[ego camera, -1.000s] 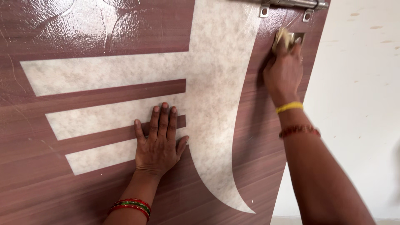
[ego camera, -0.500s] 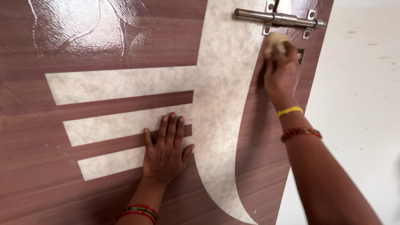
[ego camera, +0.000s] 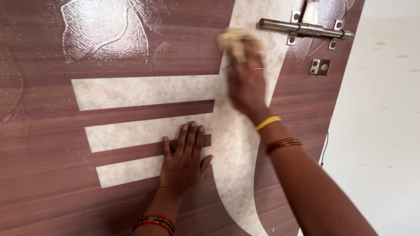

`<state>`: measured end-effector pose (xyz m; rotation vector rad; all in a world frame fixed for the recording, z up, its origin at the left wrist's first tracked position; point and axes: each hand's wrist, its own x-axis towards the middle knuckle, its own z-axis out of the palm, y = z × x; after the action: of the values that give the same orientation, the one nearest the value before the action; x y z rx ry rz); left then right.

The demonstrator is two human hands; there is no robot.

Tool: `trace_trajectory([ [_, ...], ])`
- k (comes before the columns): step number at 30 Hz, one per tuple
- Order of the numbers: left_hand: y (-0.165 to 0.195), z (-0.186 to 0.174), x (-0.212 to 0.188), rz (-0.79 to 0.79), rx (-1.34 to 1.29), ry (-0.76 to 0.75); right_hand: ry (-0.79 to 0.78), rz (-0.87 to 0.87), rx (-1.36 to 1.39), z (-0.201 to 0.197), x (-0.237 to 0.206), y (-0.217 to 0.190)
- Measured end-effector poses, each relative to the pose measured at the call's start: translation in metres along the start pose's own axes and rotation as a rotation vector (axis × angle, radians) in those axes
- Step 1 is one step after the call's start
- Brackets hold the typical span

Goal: The person wipes a decorated wooden door surface with a cloth, steadying the door with one hand while rubbing the cloth across different areas, including around the latch and handle hardware, covering the door panel section by section.

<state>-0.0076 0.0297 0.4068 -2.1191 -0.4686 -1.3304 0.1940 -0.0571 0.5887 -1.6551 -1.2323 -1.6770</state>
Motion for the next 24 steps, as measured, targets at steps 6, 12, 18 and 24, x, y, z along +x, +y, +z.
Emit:
trace_trajectory([
  [6, -0.002, 0.0, -0.002, 0.002, 0.03, 0.007, 0.173, 0.503, 0.221, -0.001, -0.026, 0.037],
  [12, -0.002, 0.003, -0.004, 0.014, 0.031, 0.044, 0.083, 0.226, 0.227, -0.004, -0.008, -0.064],
  [18, -0.006, -0.001, -0.002, -0.001, -0.103, 0.082, 0.348, -0.483, 0.267, -0.037, 0.01, -0.119],
  [24, -0.008, -0.009, 0.001, -0.021, -0.107, 0.041, 0.331, 0.022, 0.369, -0.031, 0.047, -0.088],
])
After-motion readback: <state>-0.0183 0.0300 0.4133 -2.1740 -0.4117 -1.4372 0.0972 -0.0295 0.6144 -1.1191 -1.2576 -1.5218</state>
